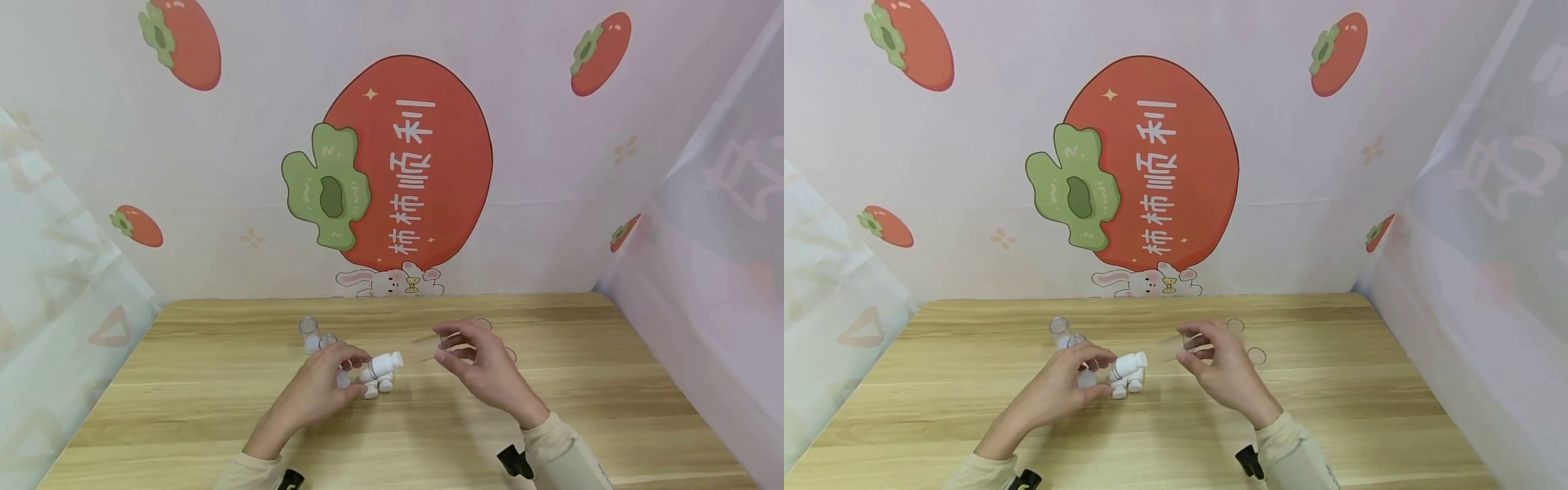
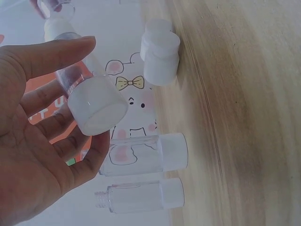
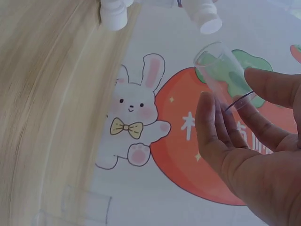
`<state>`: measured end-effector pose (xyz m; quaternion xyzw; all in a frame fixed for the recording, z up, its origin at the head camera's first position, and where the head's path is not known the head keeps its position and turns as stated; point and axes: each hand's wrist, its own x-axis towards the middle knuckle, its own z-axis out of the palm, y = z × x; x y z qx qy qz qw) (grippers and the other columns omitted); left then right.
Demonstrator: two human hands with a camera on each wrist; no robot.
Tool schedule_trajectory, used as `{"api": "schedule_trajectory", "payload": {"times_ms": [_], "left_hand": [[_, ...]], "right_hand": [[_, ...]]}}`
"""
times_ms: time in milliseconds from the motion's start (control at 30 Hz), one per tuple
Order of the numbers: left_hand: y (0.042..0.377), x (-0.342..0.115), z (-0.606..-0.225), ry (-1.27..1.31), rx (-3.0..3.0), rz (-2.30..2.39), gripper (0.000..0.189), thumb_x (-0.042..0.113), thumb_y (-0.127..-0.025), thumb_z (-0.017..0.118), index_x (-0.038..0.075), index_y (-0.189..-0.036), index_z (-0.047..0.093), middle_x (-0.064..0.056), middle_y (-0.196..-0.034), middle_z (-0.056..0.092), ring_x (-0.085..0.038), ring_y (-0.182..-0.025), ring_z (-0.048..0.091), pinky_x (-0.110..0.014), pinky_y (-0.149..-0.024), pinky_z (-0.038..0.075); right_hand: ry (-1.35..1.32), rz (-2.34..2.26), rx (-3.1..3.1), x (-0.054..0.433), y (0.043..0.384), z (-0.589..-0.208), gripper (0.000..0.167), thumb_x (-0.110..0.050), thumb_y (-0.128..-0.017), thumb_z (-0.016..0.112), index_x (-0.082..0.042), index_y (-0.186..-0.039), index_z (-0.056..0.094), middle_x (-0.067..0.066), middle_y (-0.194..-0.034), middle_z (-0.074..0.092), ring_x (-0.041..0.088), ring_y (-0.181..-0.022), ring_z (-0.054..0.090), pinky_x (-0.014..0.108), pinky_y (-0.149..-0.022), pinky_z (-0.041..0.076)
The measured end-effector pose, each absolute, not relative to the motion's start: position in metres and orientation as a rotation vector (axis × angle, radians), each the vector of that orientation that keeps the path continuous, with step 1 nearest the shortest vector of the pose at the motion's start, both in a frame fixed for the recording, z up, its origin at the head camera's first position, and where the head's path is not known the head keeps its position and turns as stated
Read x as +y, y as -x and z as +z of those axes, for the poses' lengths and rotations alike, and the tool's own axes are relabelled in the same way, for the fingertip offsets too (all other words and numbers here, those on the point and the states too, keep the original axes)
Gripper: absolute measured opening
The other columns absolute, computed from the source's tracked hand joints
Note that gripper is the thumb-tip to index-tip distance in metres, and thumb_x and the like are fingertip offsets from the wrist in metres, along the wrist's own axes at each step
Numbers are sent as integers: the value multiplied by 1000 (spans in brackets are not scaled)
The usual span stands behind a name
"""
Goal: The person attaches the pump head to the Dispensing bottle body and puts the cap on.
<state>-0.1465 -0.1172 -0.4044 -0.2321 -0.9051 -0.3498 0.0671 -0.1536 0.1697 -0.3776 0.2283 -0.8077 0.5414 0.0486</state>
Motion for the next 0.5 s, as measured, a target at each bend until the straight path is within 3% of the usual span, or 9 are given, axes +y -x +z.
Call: {"api": "schedule_trajectory", "payload": {"times_ms": [500], "left_hand": [[147,-116,-403,695,-2739,-1039,36,11,-75,89,16,-107,75,3,-94,68,-17,-88,60,-30,-75,49]], "right_hand": [[-780,1747,-2432,155,155,-378,34,4,-90,73,2,-123,65,21,-119,61,36,-104,65,37,-86,58]]}}
